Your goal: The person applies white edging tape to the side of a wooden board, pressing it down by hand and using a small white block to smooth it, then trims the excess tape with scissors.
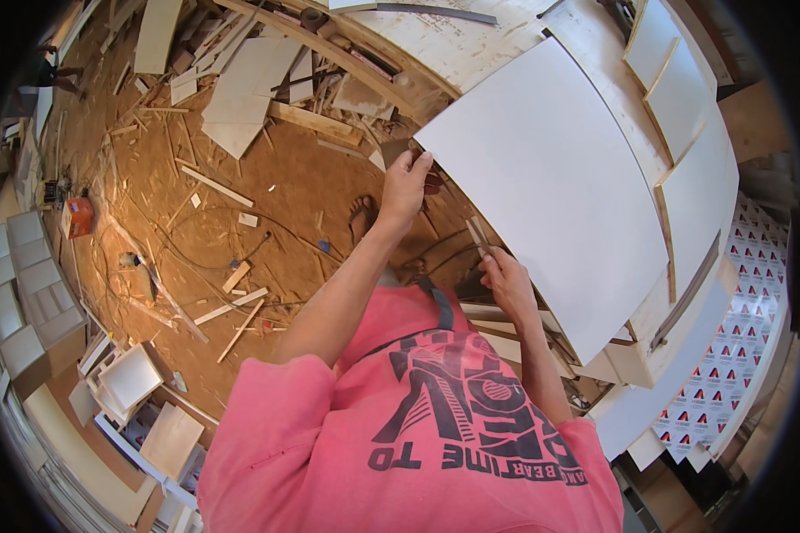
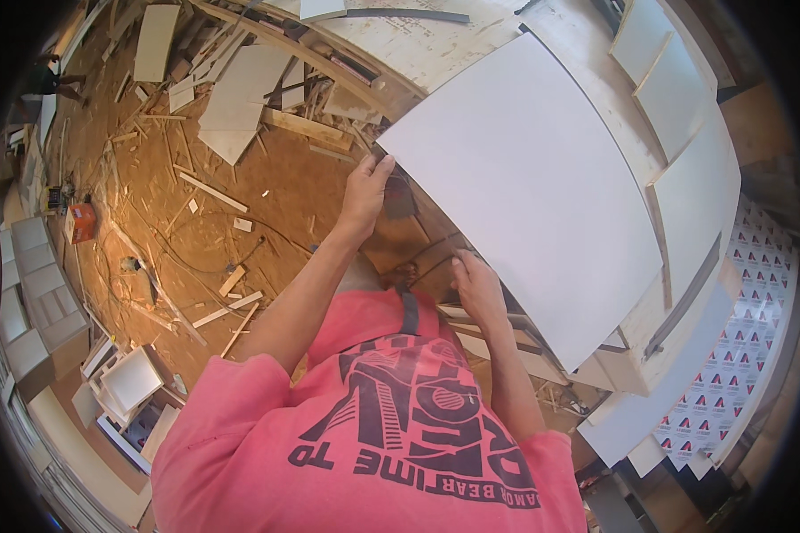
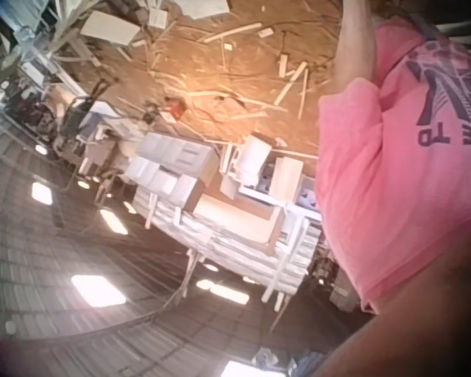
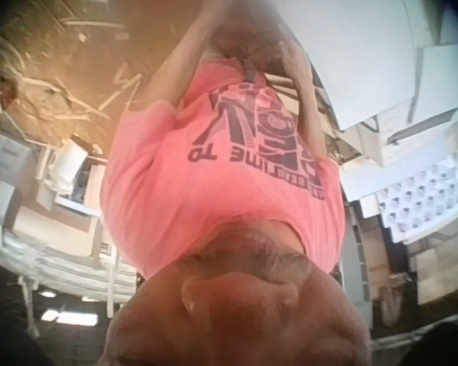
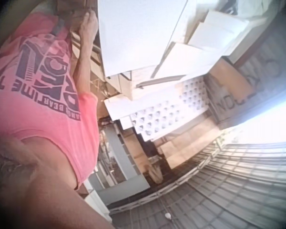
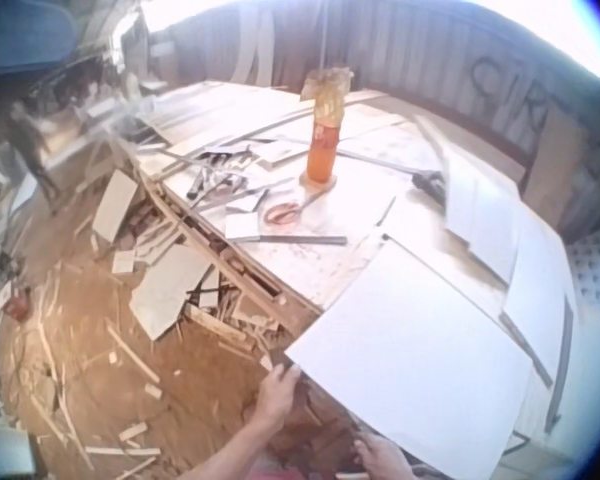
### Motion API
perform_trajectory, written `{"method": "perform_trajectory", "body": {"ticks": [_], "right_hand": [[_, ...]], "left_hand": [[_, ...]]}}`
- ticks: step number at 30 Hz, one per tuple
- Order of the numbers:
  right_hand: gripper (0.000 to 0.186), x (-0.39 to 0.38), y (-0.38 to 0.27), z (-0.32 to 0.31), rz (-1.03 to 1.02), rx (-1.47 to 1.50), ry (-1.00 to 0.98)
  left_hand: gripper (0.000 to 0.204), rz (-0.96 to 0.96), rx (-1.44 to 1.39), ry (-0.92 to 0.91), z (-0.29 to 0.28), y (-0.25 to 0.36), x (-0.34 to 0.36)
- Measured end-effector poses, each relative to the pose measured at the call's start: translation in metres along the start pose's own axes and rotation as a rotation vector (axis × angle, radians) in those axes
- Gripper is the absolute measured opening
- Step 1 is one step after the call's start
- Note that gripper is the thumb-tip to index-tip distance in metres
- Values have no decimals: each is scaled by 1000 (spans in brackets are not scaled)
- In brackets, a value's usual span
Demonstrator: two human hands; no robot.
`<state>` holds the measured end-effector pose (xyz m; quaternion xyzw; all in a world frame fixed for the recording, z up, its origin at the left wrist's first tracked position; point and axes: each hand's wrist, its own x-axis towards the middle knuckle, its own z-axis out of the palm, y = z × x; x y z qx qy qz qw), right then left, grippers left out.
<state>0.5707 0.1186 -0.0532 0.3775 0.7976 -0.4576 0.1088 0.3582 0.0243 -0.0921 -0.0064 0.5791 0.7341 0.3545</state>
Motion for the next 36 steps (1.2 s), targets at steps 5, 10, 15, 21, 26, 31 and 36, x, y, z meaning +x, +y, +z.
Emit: {"method": "perform_trajectory", "body": {"ticks": [5, 10, 15, 21, 26, 31, 36], "right_hand": [[37, 0, -7, -2, 31, 19, -5], [30, 4, 2, 2, 28, -2, 32], [31, 4, 0, 5, 34, -2, 63], [32, 4, -5, 6, 57, 31, 65], [31, 5, -1, 13, 41, 44, 70], [30, 4, -6, 10, 52, 72, 60], [30, 3, -5, 7, 40, 86, 59]], "left_hand": [[25, 47, -18, 13, 0, -4, 2], [25, 52, -18, 31, 3, -3, 2], [24, 89, -41, 39, 6, -7, 4], [22, 83, -66, 61, 8, -9, 6], [22, 62, -56, 50, 8, -6, 6], [22, 43, -10, 96, 8, -6, 7], [20, -18, -91, 67, 7, 0, 7]]}}
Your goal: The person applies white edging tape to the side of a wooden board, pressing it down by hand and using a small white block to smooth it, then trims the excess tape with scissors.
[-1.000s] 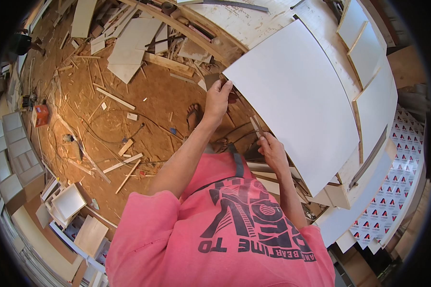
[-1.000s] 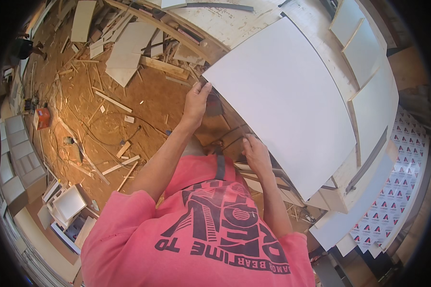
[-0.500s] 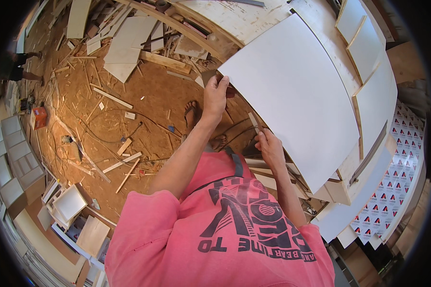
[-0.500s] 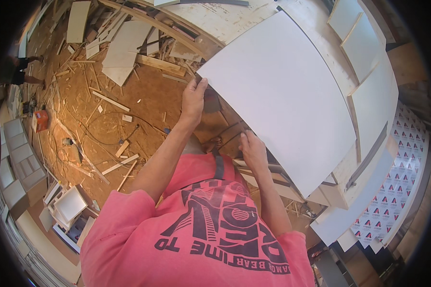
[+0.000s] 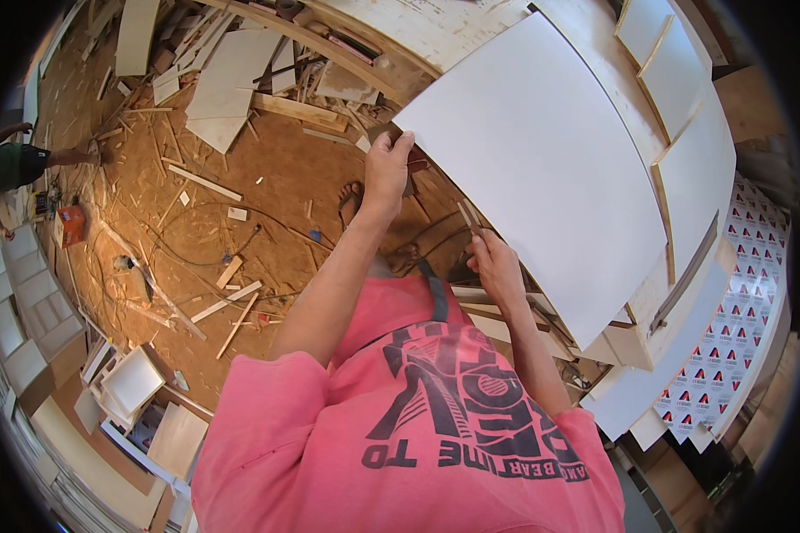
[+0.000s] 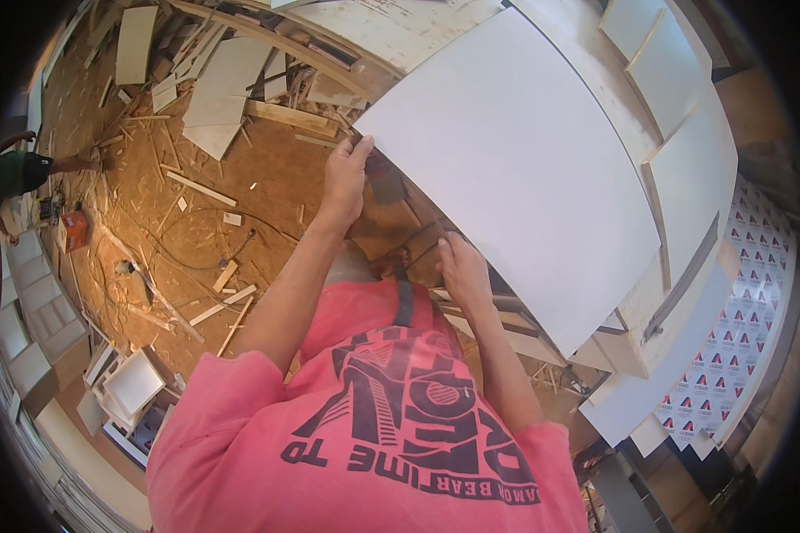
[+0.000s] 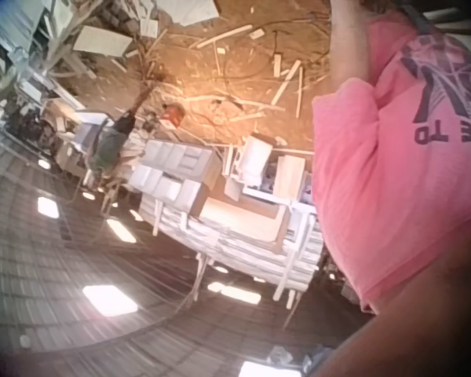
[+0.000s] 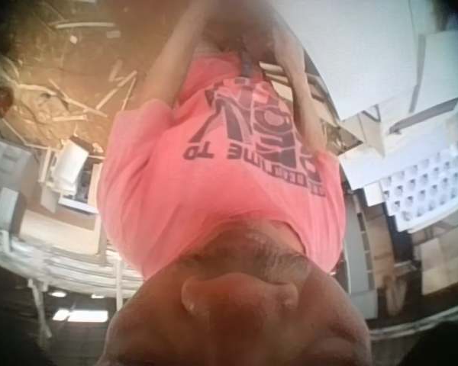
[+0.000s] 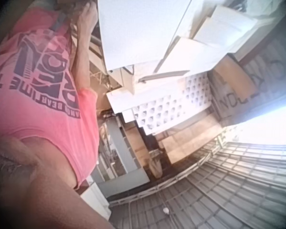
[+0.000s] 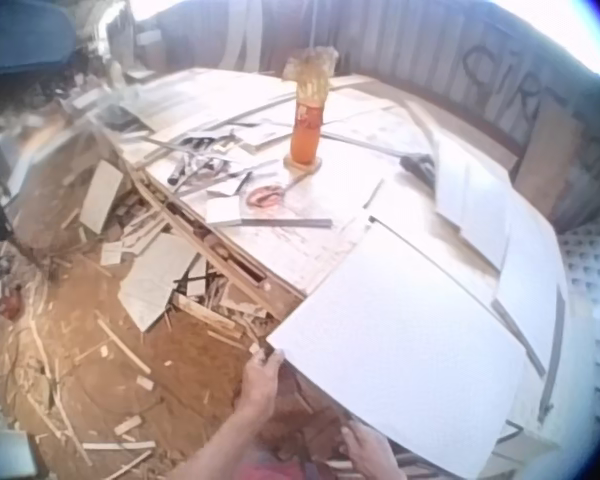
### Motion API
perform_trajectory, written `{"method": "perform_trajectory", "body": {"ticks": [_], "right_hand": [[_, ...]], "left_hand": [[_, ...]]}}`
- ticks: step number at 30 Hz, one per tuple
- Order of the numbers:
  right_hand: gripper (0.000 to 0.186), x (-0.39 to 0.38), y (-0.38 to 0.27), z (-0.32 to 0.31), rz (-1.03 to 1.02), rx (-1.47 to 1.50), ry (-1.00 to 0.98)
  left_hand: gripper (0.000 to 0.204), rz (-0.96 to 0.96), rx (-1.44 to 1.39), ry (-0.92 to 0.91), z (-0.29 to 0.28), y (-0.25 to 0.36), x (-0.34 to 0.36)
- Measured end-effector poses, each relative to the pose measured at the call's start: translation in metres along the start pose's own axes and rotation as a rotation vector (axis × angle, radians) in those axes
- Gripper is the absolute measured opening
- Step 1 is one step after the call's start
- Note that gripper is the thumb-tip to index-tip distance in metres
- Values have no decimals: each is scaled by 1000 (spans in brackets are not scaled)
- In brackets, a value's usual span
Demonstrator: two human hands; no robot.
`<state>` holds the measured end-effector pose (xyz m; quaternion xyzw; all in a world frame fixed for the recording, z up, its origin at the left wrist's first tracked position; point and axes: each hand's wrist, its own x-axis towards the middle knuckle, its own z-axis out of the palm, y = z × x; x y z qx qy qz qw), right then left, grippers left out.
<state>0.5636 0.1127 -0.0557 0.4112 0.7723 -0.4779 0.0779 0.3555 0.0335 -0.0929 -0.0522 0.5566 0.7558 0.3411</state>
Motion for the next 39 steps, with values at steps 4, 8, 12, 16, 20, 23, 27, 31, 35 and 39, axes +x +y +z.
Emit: {"method": "perform_trajectory", "body": {"ticks": [4, 8, 12, 16, 20, 23, 27, 31, 35, 39], "right_hand": [[32, 4, 6, -1, 3, -51, -2], [34, 4, 7, -2, 2, -78, 10], [34, 0, -3, -5, 40, -65, 14], [34, 2, -1, -1, 74, -28, 31], [32, 4, -3, -1, 55, -28, 45], [30, 3, -2, 0, 31, 1, 77], [32, 4, 0, 0, 15, -3, 79], [33, 4, 0, 0, 26, -16, 66], [33, 3, 0, -1, 15, 3, 58], [33, 3, -3, -1, 30, 3, 49]], "left_hand": [[19, -18, -69, -17, 5, 3, -2], [18, -32, -43, -53, 3, 4, -2], [19, -34, -12, -45, 3, 5, -3], [19, -33, -20, -41, 5, 6, -4], [26, -66, -33, -39, 5, 6, -1], [48, -17, -85, 51, 6, 6, -5], [59, 130, 10, -28, -9, -1, -1], [46, 207, 79, -104, -14, 4, 9], [33, 169, 30, -105, -18, 4, 13], [26, 229, 36, -83, -20, -1, 16]]}}
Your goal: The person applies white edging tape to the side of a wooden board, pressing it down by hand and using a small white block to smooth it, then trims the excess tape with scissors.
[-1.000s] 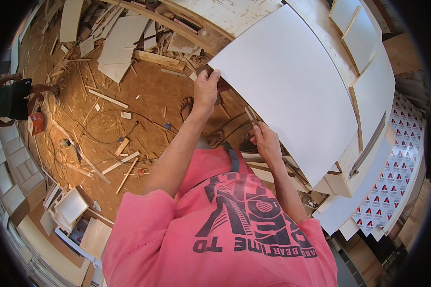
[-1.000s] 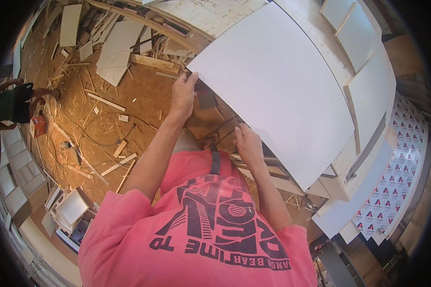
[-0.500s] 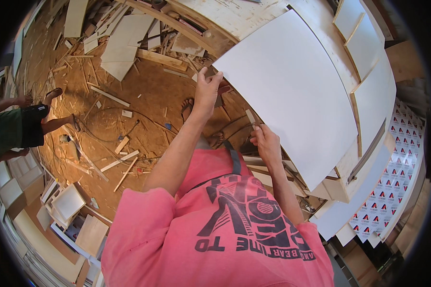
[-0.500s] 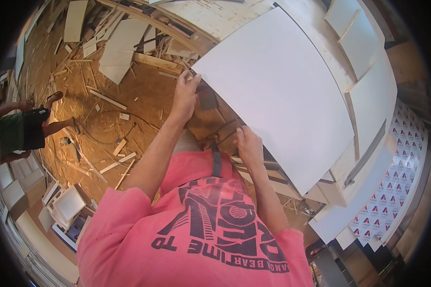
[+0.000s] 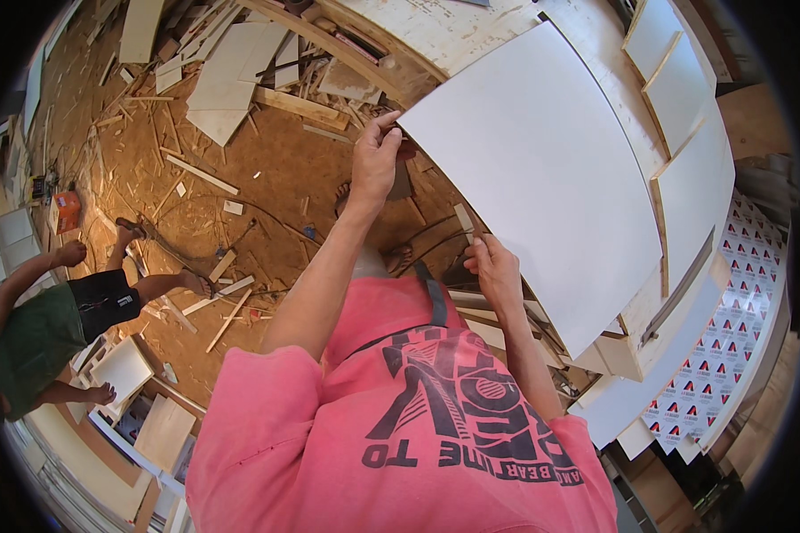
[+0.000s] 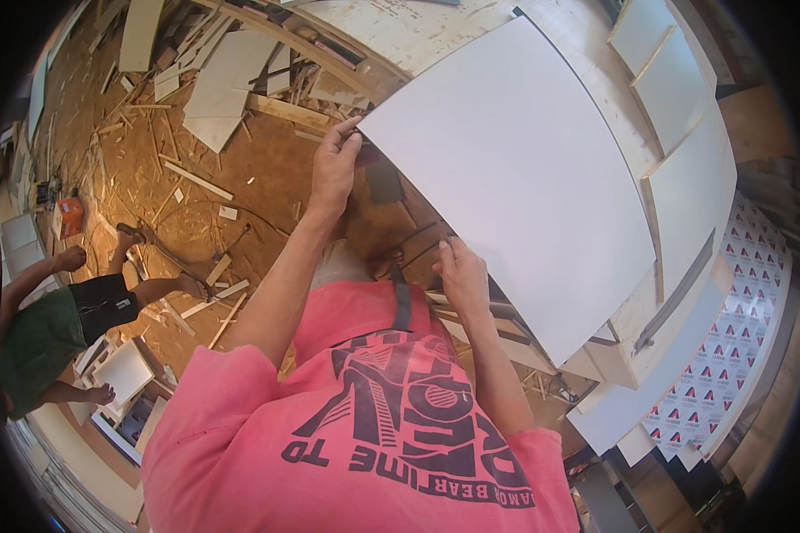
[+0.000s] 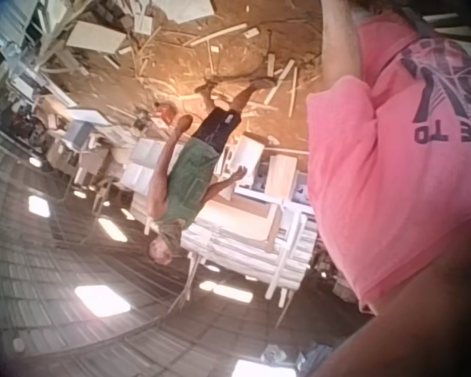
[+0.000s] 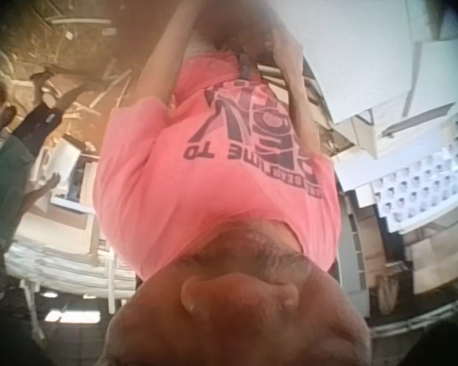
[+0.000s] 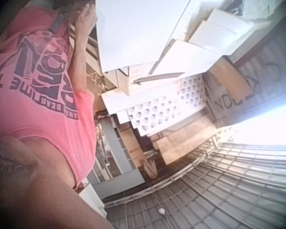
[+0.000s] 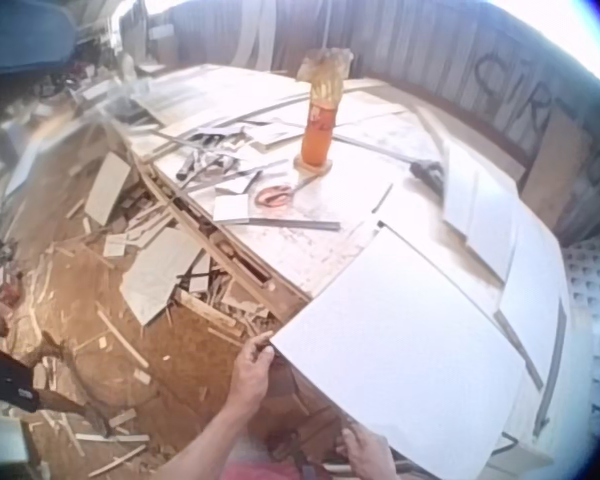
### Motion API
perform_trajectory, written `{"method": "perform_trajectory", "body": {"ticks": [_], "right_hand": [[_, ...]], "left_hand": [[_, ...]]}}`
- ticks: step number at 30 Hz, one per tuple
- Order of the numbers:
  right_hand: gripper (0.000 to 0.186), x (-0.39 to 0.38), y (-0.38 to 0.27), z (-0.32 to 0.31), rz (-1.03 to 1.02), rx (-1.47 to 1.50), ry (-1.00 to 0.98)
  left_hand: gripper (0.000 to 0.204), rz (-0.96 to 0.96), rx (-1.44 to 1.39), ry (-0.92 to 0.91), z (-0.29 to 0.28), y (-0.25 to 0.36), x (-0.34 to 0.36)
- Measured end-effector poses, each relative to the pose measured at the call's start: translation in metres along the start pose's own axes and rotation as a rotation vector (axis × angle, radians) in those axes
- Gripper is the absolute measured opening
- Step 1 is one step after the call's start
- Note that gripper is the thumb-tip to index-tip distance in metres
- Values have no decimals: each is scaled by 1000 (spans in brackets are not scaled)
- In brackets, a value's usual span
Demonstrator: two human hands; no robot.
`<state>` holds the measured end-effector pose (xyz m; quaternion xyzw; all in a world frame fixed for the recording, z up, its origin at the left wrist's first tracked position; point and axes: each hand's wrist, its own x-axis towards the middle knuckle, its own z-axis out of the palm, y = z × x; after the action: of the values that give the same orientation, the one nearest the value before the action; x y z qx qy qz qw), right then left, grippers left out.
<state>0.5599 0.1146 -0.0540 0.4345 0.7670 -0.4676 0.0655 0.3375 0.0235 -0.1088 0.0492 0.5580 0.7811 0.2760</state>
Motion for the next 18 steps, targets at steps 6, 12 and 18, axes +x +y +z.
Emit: {"method": "perform_trajectory", "body": {"ticks": [6, 12, 18], "right_hand": [[33, -1, -4, -1, -14, 1, -2], [31, 0, -1, 0, -22, 31, 4], [30, 1, 3, -3, -17, -13, 13]], "left_hand": [[20, 108, -14, 59, 3, -15, 7], [27, 62, 37, 67, 7, -20, 6], [38, -208, -108, 1, 42, -4, -56]]}}
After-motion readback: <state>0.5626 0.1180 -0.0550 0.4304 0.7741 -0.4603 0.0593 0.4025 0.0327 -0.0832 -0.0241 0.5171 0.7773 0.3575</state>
